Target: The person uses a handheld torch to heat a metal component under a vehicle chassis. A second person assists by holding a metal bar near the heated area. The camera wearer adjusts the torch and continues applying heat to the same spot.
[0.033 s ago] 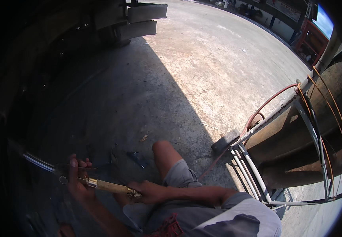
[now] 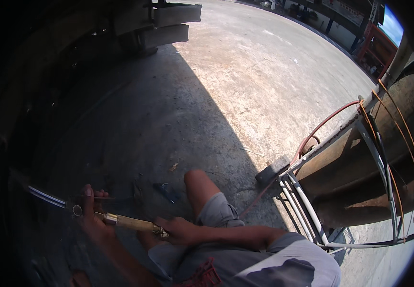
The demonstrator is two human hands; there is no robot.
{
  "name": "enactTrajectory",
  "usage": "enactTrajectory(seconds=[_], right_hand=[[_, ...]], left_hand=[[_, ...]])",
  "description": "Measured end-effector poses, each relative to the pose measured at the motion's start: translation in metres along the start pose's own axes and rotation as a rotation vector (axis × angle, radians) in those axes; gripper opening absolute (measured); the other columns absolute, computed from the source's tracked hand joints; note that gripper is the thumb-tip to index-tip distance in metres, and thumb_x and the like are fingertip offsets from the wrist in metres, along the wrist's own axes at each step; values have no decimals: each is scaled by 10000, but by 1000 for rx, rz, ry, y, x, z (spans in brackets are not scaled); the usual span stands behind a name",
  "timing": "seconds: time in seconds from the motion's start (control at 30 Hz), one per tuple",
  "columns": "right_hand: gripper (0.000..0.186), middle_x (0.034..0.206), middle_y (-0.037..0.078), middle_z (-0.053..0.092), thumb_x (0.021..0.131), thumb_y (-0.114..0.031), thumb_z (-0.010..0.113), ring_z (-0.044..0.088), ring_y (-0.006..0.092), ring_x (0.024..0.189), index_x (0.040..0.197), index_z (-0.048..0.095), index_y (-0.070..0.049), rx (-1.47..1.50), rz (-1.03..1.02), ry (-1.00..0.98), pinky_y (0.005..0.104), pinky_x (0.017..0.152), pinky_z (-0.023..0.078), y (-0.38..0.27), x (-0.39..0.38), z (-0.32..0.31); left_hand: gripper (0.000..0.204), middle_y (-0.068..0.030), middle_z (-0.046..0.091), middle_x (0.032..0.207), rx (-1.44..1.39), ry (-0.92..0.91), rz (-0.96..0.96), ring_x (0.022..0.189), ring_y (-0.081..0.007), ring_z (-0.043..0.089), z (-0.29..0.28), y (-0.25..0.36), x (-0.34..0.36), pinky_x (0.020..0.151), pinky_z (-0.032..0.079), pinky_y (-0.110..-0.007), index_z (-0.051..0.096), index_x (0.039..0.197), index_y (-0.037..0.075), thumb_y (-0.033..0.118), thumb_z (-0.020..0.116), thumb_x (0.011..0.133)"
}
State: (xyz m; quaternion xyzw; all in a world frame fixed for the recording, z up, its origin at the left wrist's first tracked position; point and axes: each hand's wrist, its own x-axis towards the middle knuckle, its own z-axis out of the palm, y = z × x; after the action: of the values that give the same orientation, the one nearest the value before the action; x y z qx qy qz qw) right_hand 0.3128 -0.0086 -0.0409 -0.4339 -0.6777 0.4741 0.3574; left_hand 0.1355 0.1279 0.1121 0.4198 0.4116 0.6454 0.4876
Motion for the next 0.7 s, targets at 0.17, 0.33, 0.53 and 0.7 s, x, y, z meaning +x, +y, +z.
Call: enactTrajectory(seconds=[0.17, 0.33, 0.53, 0.7], right_hand=[[504, 949, 34, 729, 872, -135, 905, 722, 208, 749, 1251, 580, -68, 103, -160, -2, 437, 655, 551, 5, 2, -26], [517, 953, -4, 700, 891, -163, 903, 692, 181, 727, 1290, 591, -65, 577, -23, -490, 388, 658, 557, -26, 8, -39], [510, 935, 63, 727, 857, -192, 907, 735, 226, 804, 1260, 612, -87, 545, 56, -342, 387, 719, 573, -2, 26, -19], [479, 843, 197, 716, 934, -146, 755, 726, 431, 734, 1344, 514, -86, -144, -105, 113, 527, 641, 544, 18, 21, -3]], left_hand=[[444, -110, 718, 926, -137, -241, 213, 920, -261, 718, -12, -18, 0, 1030, 534, -499, 630, 1317, -23, 195, 808, 974], [551, -88, 713, 886, -490, -969, 243, 915, -293, 736, -23, -11, 12, 1079, 476, -536, 574, 1307, -1, 315, 847, 948], [191, -16, 583, 719, -583, -794, -11, 654, -162, 607, -59, -38, 37, 800, 494, -383, 619, 1066, 81, 187, 755, 983], [210, 8, 526, 677, -168, -13, -169, 619, -128, 545, -53, -55, 21, 710, 514, -373, 607, 839, 143, 143, 786, 949]])
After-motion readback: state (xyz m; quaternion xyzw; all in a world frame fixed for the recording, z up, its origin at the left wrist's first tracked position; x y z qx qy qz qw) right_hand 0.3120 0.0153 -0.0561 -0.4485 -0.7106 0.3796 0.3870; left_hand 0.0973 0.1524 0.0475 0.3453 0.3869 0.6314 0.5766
